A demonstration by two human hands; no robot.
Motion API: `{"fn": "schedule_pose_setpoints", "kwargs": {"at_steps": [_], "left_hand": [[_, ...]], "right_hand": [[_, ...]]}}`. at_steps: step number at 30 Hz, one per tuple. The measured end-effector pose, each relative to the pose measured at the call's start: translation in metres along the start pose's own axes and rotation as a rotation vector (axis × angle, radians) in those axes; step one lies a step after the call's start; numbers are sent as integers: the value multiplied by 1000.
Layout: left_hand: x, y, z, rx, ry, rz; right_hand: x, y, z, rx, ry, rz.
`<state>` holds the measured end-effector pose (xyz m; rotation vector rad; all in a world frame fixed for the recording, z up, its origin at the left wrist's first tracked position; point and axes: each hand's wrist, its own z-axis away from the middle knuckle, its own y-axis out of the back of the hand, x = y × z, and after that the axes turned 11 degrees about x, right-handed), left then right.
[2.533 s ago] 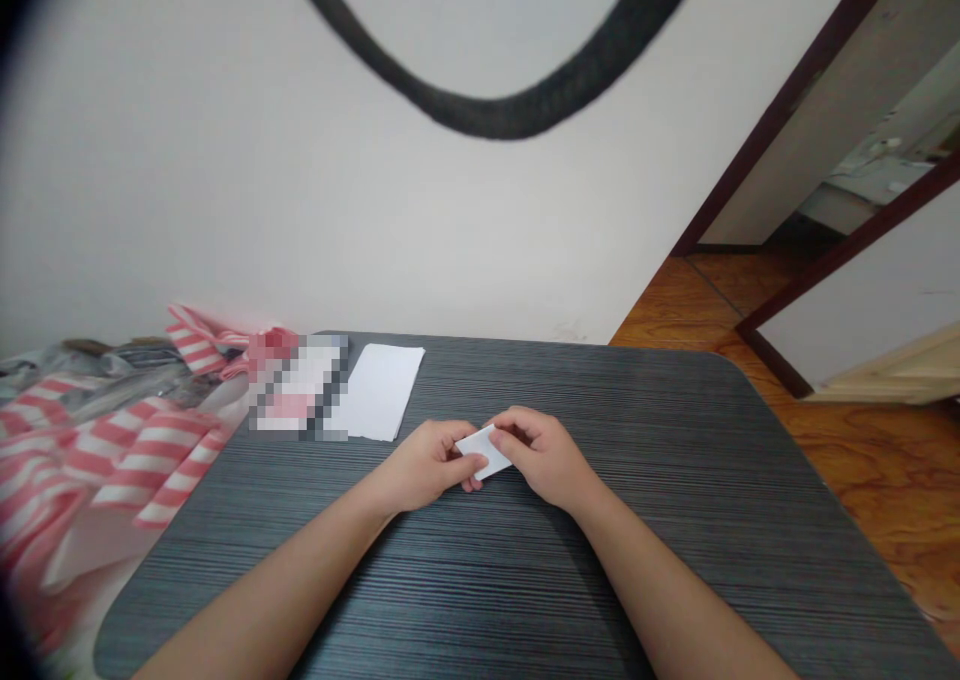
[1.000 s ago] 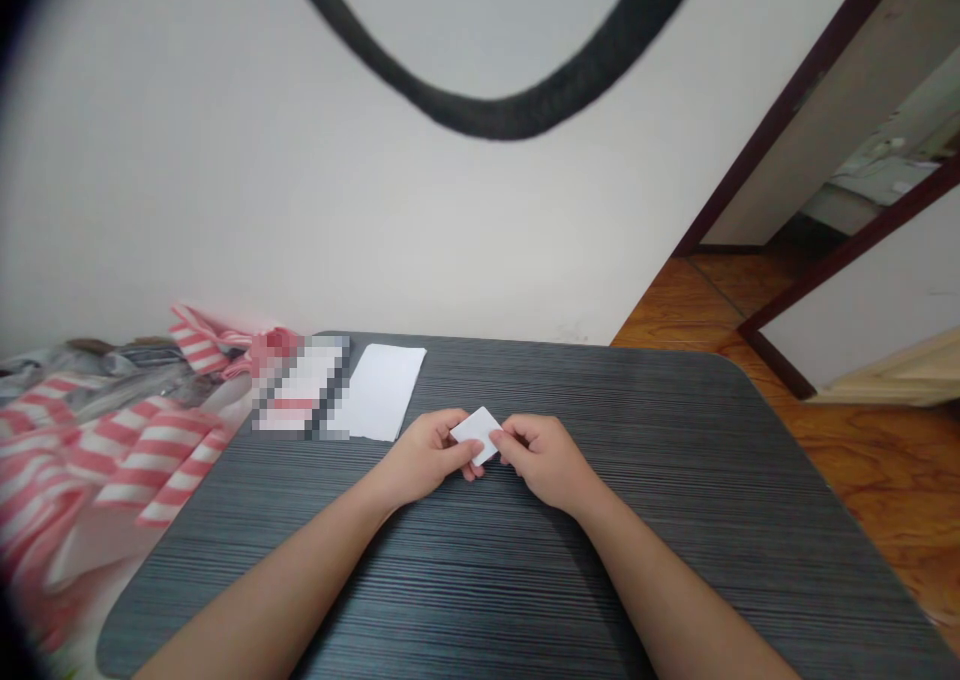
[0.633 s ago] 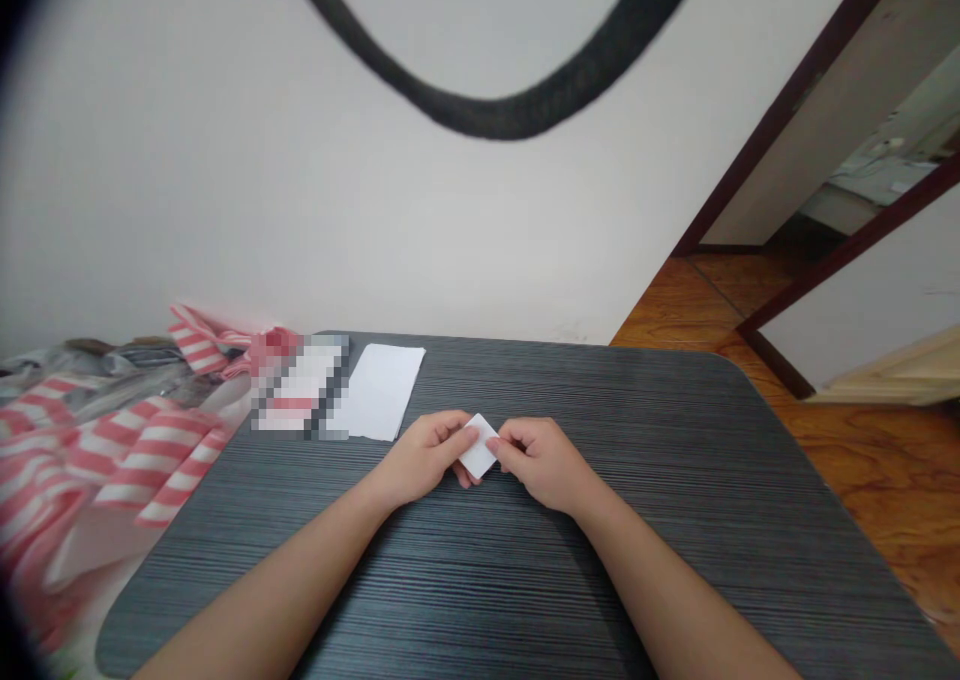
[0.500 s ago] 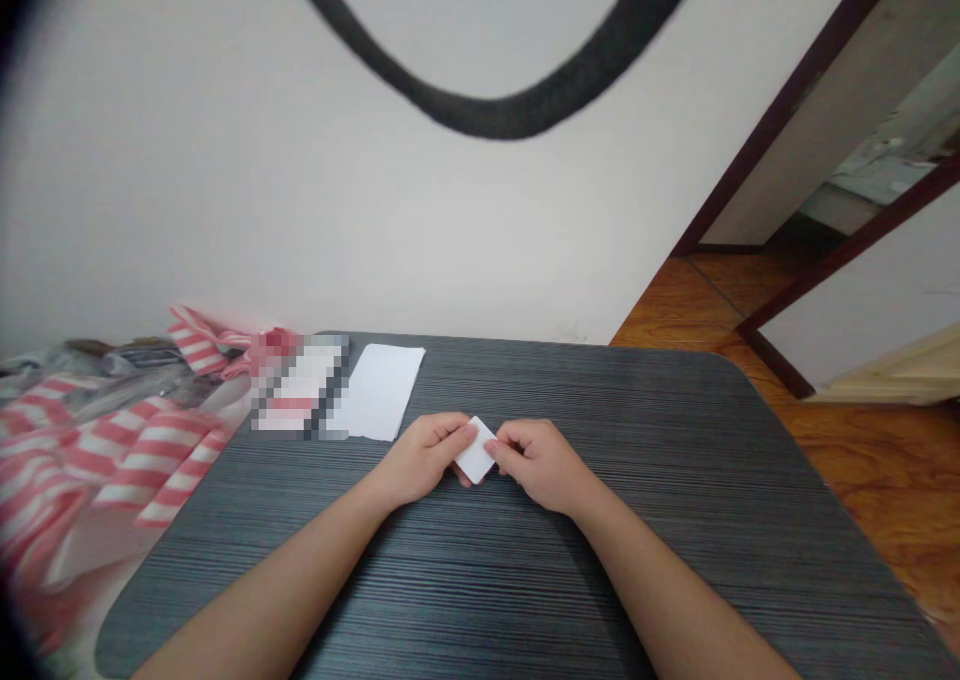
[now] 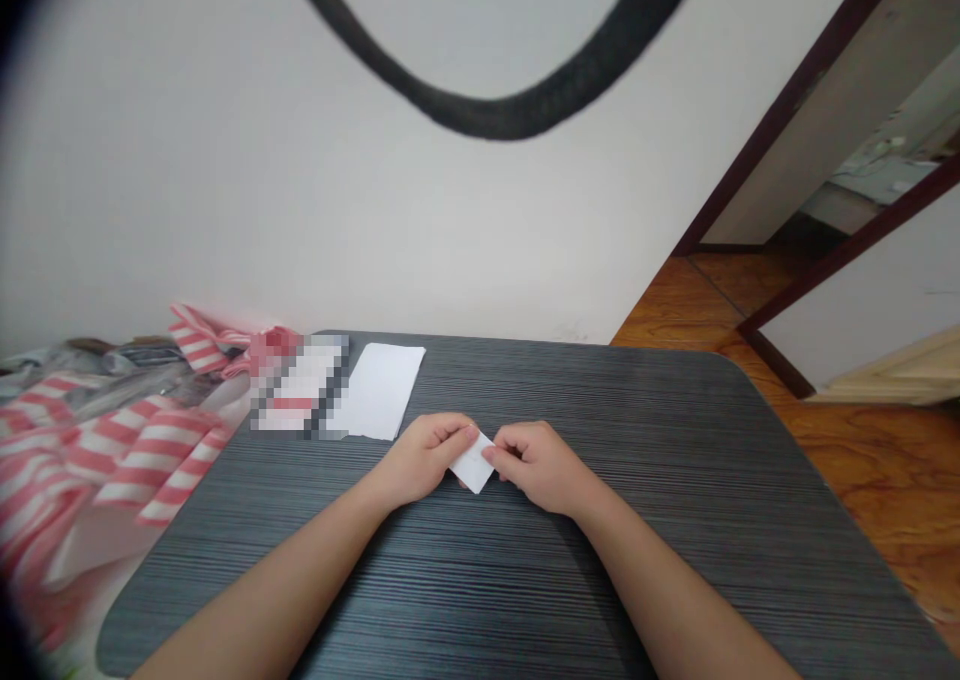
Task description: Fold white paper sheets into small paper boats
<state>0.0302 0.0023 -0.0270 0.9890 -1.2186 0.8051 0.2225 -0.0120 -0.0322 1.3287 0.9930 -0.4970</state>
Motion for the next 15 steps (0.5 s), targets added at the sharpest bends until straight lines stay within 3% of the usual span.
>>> {"fn": "schedule_pose_setpoints", "kwargs": {"at_steps": [4,11,15], "left_hand": [[1,0,0,3,22,46],[-9,-3,-2,-60,154,222],[-9,-2,-1,-60,146,221]], "right_hand": [[-2,0,0,31,-37,-11],[6,1,1,208,-93,-53],[11,-1,1,196,-116,-90]]}}
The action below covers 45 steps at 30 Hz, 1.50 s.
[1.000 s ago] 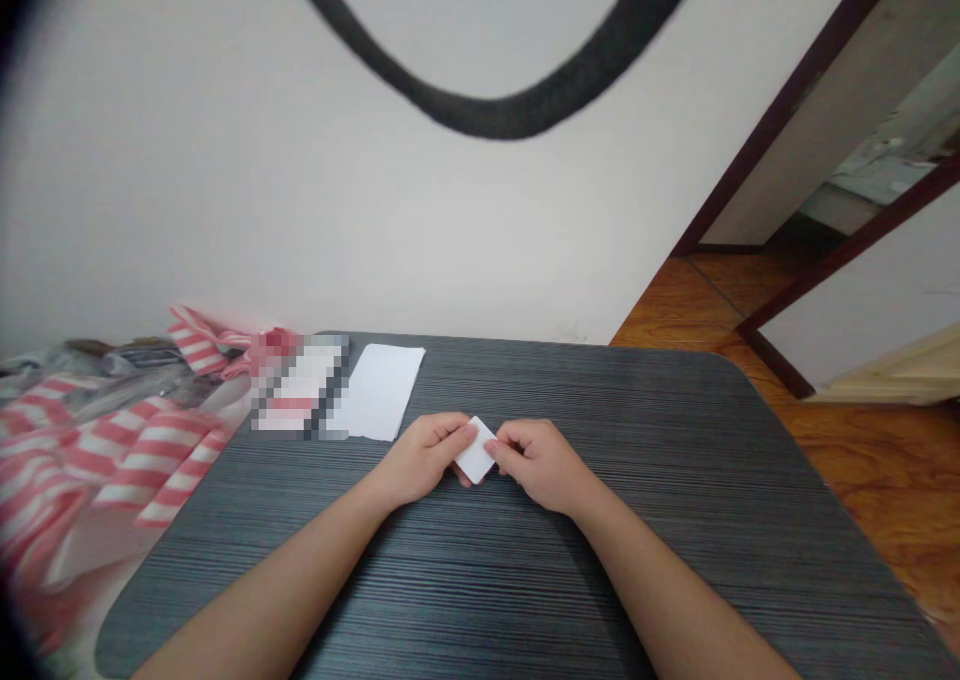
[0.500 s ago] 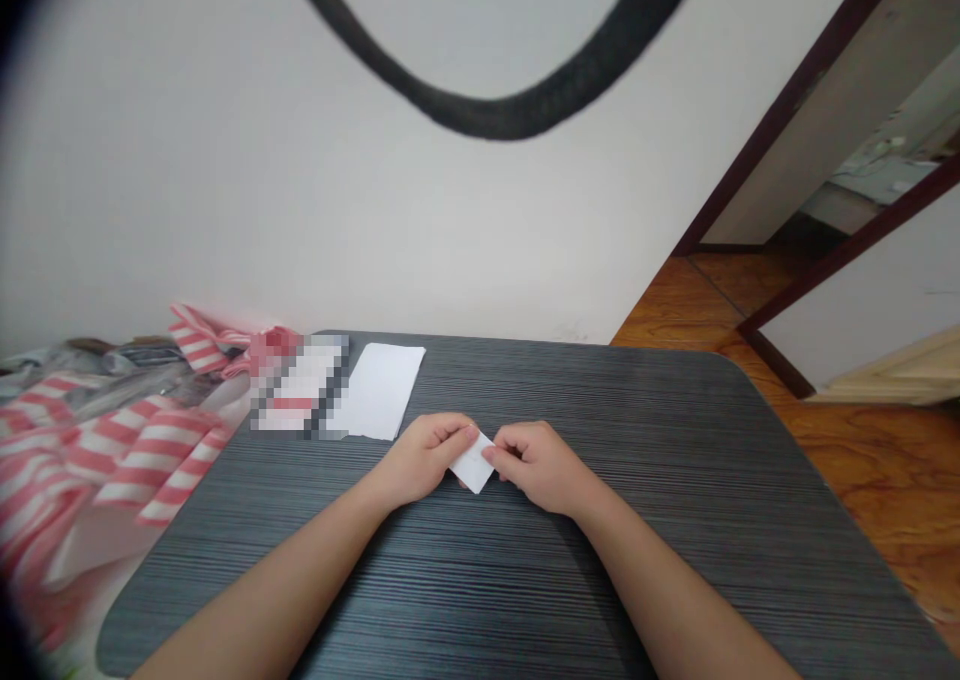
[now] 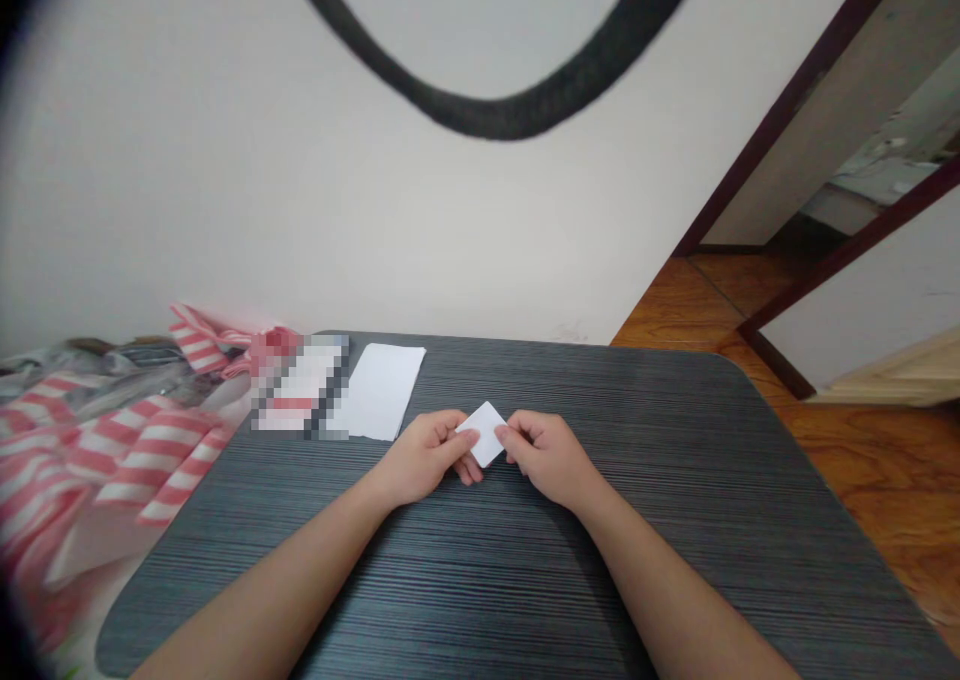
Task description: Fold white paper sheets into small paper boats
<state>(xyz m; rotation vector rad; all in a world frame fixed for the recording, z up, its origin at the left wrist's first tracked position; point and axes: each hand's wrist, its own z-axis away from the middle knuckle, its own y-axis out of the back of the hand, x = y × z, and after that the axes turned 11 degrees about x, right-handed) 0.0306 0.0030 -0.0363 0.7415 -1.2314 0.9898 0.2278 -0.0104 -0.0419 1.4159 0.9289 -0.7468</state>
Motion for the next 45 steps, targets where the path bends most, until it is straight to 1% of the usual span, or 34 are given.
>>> {"fn": "schedule_pose_setpoints", "kwargs": {"at_steps": [5,8,12,15,20,23,29,31,33,35,36,41,45], "left_hand": [[1,0,0,24,-11,12],[1,-1,0,32,-16,19],[0,-1,-1,14,-19,12],[-1,-1,-1,27,-14,-12],[-1,-1,-1,54,-14,-21],[0,-1,0,43,-22,-4],[1,0,0,44,-64,-17],[1,0,0,57,-51,-22],[0,1,-1,76,-34,-6],[0,1,-1,88,-18,20],[0,1,-1,90,-12,32],[2,1,-2,75,-14,55],[1,1,-2,60,-17,46]], "right_hand": [[-1,-1,0,-74,-62,-110],[-3,0,0,-95,-82,-109],[-2,1,1,-67,-67,-74],[0,-1,1,-57,-60,-63],[2,-3,1,-76,-66,-89],[1,-3,1,-80,-56,-84],[-3,-2,1,-145,-32,-61],[-3,-4,1,-147,-40,-117],[-3,-5,2,-121,-44,-241],[-1,-6,2,-94,-17,-340],[0,-5,2,-92,13,-352],[0,-1,2,-119,218,-223],[-2,2,0,-93,276,-171]]}}
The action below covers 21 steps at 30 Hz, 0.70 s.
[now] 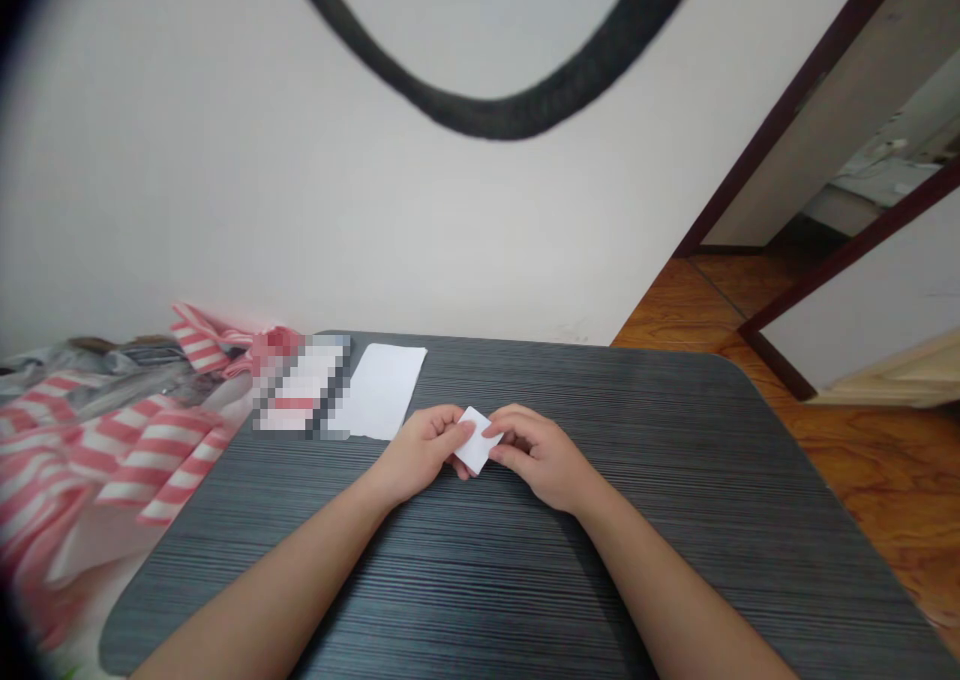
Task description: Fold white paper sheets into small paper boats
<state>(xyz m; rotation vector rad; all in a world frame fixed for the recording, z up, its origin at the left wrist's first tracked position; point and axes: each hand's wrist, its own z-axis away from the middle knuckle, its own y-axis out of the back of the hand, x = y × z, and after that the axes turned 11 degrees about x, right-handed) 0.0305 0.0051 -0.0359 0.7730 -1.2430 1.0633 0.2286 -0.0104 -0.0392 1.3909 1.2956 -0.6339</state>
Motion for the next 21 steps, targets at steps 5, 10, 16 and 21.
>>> {"fn": "schedule_pose_setpoints", "kwargs": {"at_steps": [5,10,16,21], "left_hand": [[0,0,0,-11,-3,-21],[0,1,1,-32,-1,-24],[-1,1,1,-32,14,1],[0,1,1,-47,0,-28]], "right_hand": [[-1,1,-2,29,19,50],[-1,1,-3,38,66,103],[2,2,-2,-52,149,102],[1,2,-2,-31,157,92]]}}
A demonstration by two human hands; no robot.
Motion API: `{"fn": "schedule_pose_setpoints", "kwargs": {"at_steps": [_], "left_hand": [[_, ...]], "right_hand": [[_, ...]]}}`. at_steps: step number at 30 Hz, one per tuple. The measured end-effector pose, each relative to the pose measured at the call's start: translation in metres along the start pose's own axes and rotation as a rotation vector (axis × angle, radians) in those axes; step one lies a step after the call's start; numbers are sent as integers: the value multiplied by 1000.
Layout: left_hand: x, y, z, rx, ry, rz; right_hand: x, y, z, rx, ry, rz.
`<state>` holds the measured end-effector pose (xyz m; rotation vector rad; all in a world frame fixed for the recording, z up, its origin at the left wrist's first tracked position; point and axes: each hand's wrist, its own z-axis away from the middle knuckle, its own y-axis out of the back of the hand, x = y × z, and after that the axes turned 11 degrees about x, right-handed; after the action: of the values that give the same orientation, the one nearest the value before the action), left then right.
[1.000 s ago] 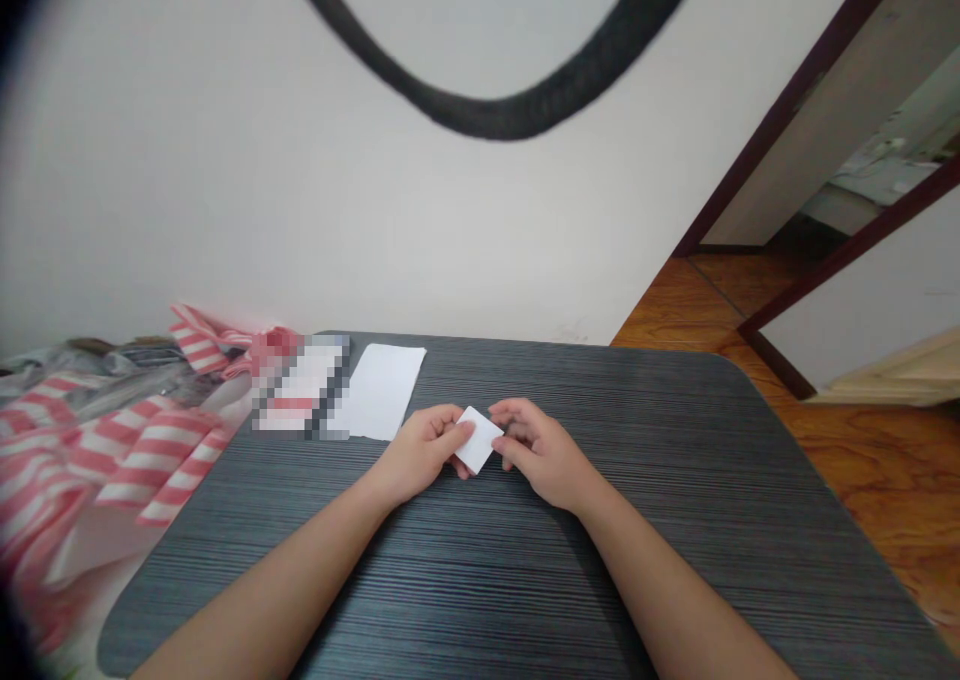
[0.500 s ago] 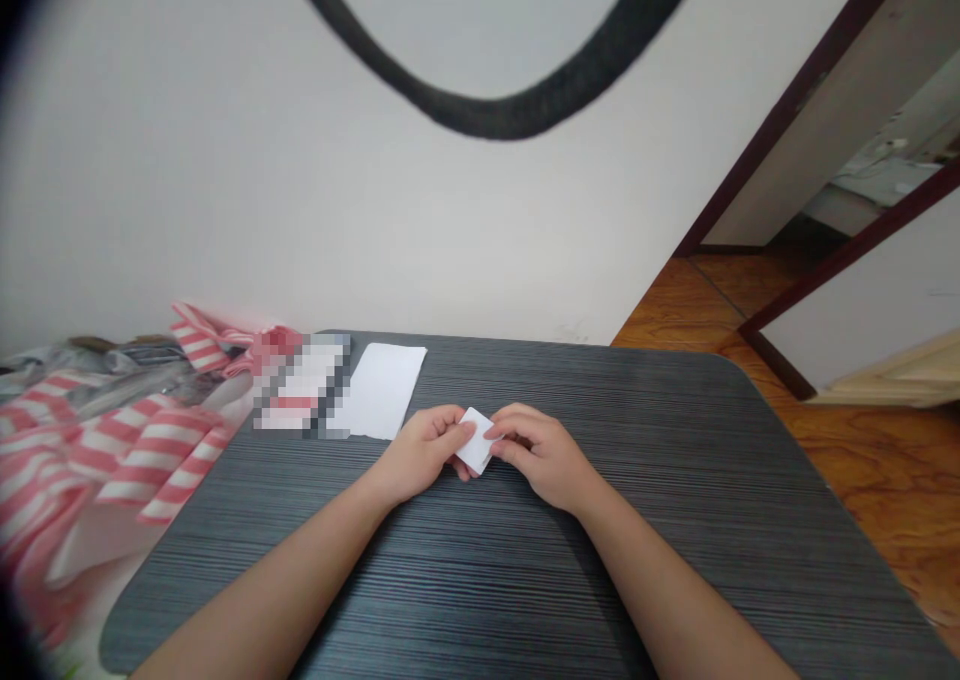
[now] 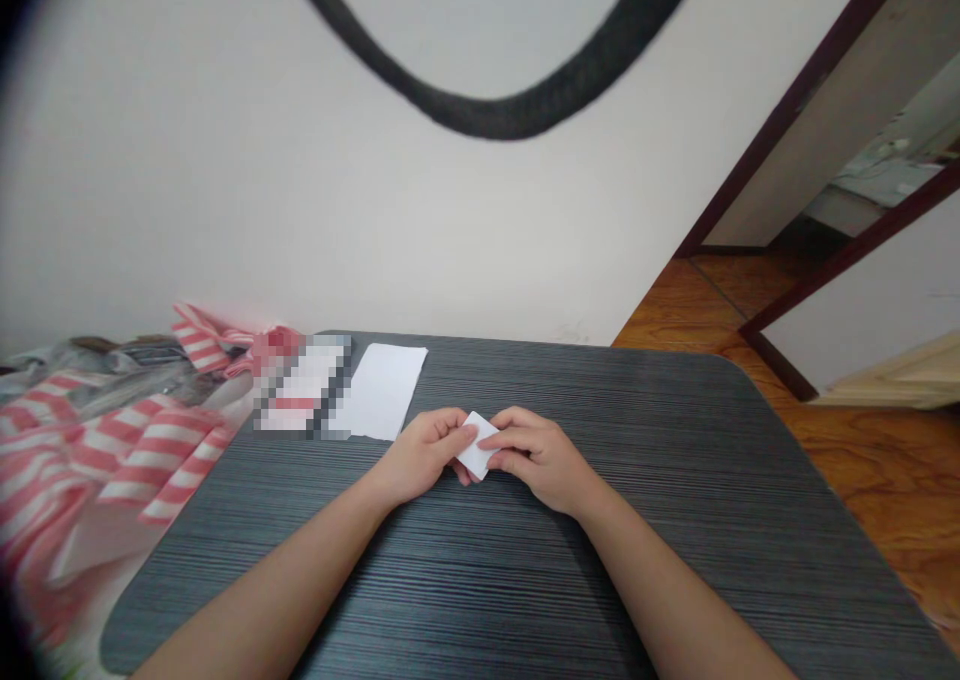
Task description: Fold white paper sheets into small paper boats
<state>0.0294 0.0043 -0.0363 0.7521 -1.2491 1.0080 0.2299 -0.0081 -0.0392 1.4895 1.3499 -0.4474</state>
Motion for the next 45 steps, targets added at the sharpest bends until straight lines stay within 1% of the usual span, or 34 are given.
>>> {"fn": "schedule_pose_setpoints", "kwargs": {"at_steps": [8,13,16,20,22,27,36,45], "left_hand": [[-1,0,1,-31,-22,-53],[-1,-1,0,-42,-30,-64],[1,-1,0,-53,-25,-37],[1,0,0,-77,1,44],[1,0,0,-86,-2,50],[-3,0,-1,-71,-20,17],[-4,-1,0,-58,-23,-21],[1,-2,3,-76,-59,-75]], "right_hand": [[-4,-1,-1,30,-14,60],[-5,-3,-2,108,-43,51],[-5,-4,-2,140,-45,47],[-3,-3,-1,145,-45,29],[-1,-2,-1,142,-41,21],[0,-2,0,132,-18,23],[-5,-4,-1,157,-34,39],[-7,-5,-1,253,-106,100]]}}
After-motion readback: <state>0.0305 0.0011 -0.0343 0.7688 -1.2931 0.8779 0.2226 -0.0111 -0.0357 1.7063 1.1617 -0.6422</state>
